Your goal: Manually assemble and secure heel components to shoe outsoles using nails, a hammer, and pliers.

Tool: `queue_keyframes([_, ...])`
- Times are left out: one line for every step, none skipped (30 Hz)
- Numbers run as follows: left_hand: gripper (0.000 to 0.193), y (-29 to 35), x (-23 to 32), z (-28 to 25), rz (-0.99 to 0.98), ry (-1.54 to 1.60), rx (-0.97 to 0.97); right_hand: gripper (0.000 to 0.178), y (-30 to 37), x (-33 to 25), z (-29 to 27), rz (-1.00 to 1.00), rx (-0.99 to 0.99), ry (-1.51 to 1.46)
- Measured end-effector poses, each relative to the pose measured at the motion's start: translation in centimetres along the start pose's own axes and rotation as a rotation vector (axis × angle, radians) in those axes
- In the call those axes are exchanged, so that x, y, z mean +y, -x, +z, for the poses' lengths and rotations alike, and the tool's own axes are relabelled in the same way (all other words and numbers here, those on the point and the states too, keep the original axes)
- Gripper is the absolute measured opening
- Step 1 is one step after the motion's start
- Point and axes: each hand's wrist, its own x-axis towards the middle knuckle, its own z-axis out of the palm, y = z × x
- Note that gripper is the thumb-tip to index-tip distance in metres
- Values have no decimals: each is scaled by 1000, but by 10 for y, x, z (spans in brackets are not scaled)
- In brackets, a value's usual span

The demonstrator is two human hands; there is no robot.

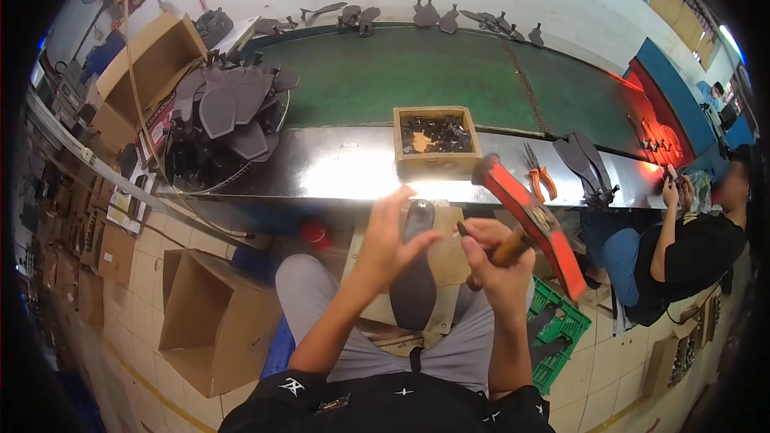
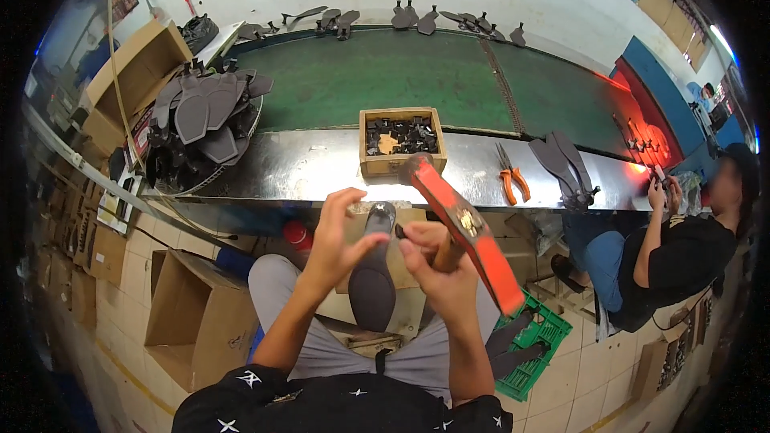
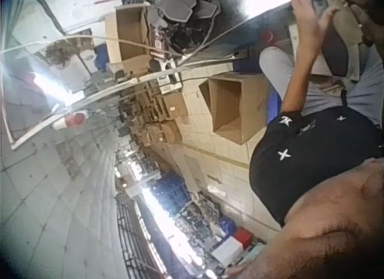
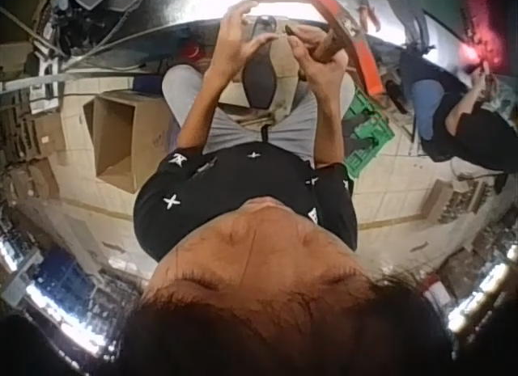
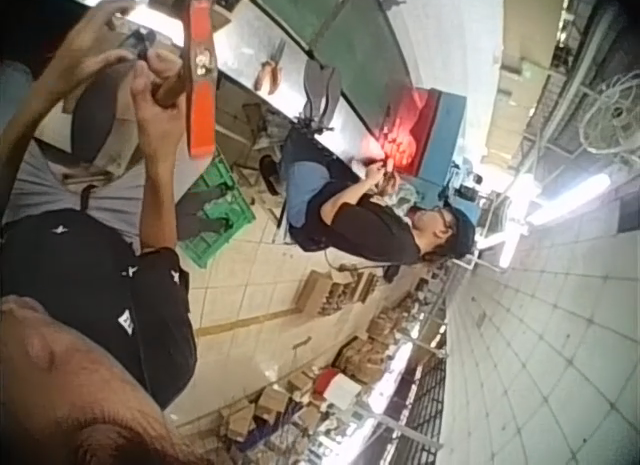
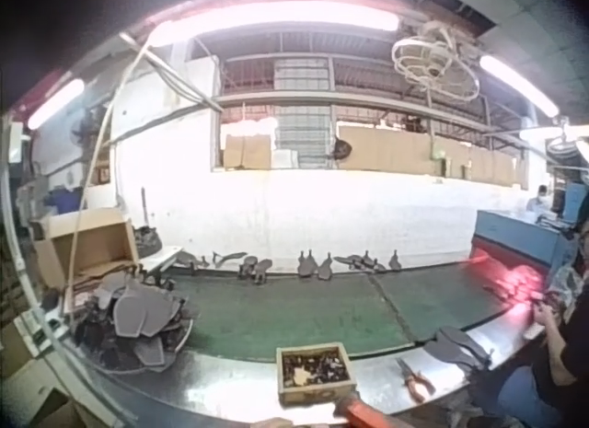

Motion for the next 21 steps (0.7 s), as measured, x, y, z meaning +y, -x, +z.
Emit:
queue_keyframes([33, -1, -23, 9, 0, 0, 9, 18, -7, 11, -2, -18, -8, 47])
queue_keyframes([36, -1, -50, 17, -38, 48, -53, 18, -13, 20, -2, -22, -22, 47])
queue_keyframes([40, -1, -69, 24, -75, 98, -117, 19, -21, 29, -3, 15, -69, 110])
queue_keyframes([40, 2, -83, 26, -76, 94, -105, 20, -29, 38, -4, 52, -116, 172])
queue_keyframes([39, 3, -96, 27, -127, 34, -317, 20, -38, 45, -3, 17, -168, 206])
queue_keyframes([39, 4, -104, 28, -178, -25, -531, 20, -43, 56, -3, 12, -175, 209])
queue_keyframes([34, 8, -103, 30, -165, 36, -470, 21, -48, 67, -5, 5, -214, 255])
queue_keyframes([34, 15, -102, 30, -165, 38, -465, 22, -53, 77, -6, -1, -254, 302])
queue_keyframes([32, 21, -93, 28, -121, -33, -420, 24, -53, 85, -5, 25, -268, 258])
queue_keyframes([31, 24, -87, 27, -79, -105, -375, 24, -54, 92, -6, 31, -271, 262])
queue_keyframes([28, 27, -87, 28, -91, -122, -370, 25, -56, 99, -7, 10, -298, 256])
queue_keyframes([28, 30, -86, 25, -106, -124, -367, 26, -57, 97, -1, -8, -334, 244])
queue_keyframes([27, 33, -86, 22, -95, -120, -324, 21, -54, 86, 1, 12, -378, 389])
queue_keyframes([26, 36, -85, 20, -83, -116, -281, 21, -53, 86, 2, 23, -387, 389])
queue_keyframes([26, 36, -83, 19, -91, -114, -281, 22, -53, 87, 1, -73, -411, 471])
queue_keyframes([25, 36, -80, 18, -77, -110, -275, 25, -53, 87, -1, -171, -435, 553])
queue_keyframes([24, 36, -79, 18, -62, -105, -268, 25, -53, 85, -1, -165, -437, 555])
queue_keyframes([24, 38, -82, 18, -67, -104, -266, 28, -53, 82, -1, -228, -454, 571])
queue_keyframes([25, 39, -86, 17, -59, -118, -282, 31, -52, 79, -1, -292, -469, 586])
queue_keyframes([25, 41, -89, 15, -49, -131, -298, 31, -49, 78, 1, -291, -471, 588])
queue_keyframes([25, 41, -88, 15, -46, -126, -298, 32, -45, 77, 2, -329, -466, 639])
